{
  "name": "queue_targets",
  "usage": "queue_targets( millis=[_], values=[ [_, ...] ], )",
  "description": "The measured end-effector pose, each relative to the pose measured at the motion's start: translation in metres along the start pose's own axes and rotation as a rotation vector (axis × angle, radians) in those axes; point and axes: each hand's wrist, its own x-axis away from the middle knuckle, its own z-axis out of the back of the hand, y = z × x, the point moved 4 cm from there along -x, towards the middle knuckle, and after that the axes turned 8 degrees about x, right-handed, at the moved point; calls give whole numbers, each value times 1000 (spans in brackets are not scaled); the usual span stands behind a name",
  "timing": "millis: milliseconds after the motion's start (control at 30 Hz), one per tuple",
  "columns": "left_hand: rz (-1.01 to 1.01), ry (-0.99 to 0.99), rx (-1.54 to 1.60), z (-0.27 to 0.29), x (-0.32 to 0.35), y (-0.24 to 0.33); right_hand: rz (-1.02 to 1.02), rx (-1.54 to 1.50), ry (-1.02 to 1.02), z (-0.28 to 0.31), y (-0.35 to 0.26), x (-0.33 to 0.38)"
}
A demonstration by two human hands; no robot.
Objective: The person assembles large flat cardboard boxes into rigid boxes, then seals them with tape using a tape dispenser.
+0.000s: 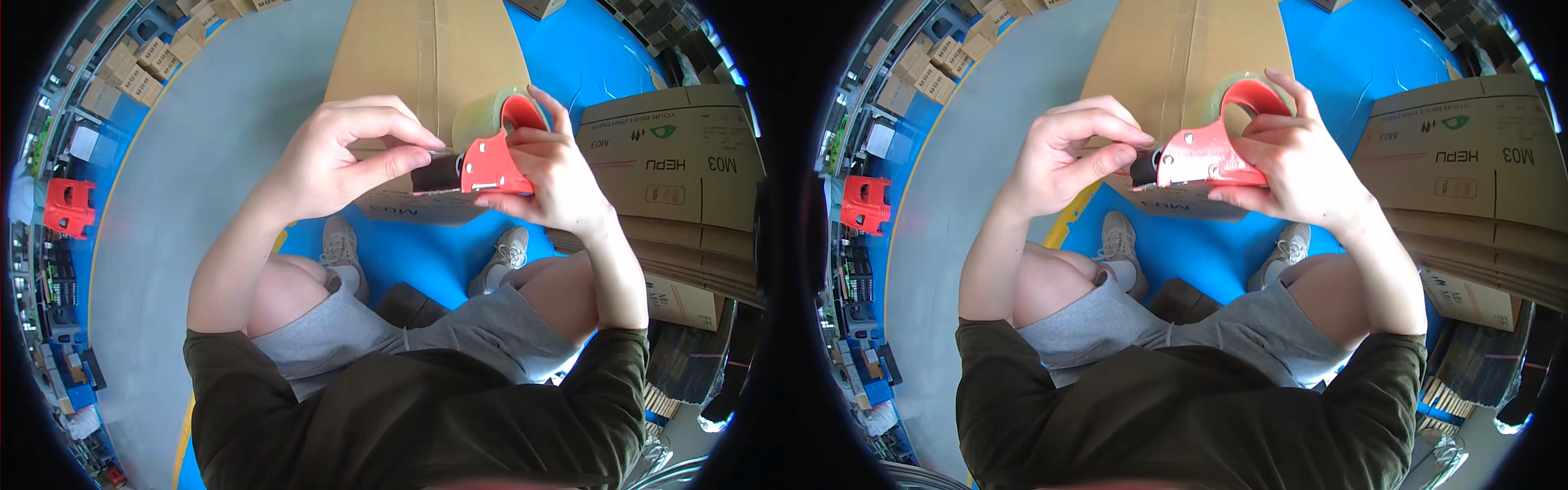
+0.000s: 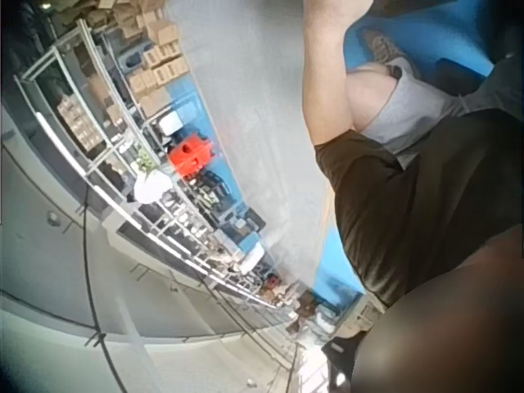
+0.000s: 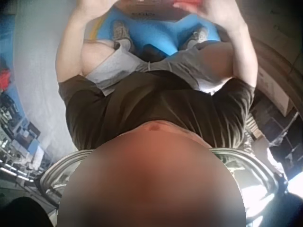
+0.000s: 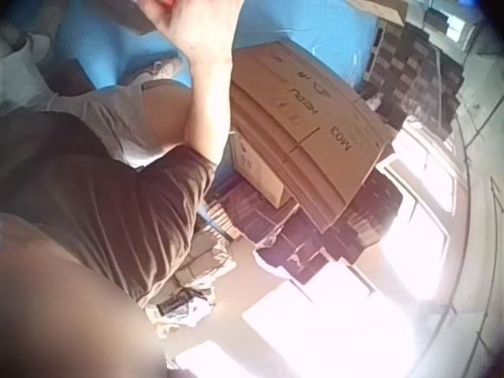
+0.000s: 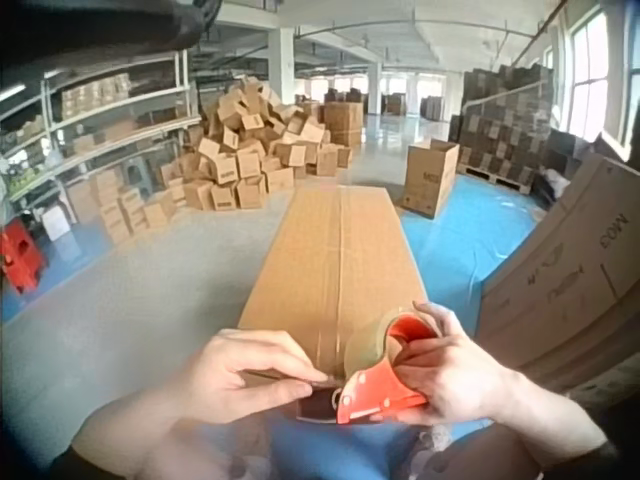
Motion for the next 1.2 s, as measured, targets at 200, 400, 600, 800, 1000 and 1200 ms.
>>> queue_targets(
  millis=[200, 400, 600, 800, 1000, 1200],
  values=[
    [26, 122, 30, -14, -2, -3, -12, -23, -75, 5, -8, 5],
    [-141, 490, -102, -5, 8, -5, -79, -178, -150, 15, -11, -1],
    [-72, 889, 88, 62, 94, -12, -298, -134, -324, 45, 25, 65],
    [62, 921, 34, 42, 119, -35, -418, -253, -416, 48, 40, 104],
    [92, 1009, 42, 65, 147, -52, -520, -44, -502, 61, 58, 134],
    [-8, 1000, 118, 56, 121, -81, -609, 75, -470, 48, 69, 165]
  ],
)
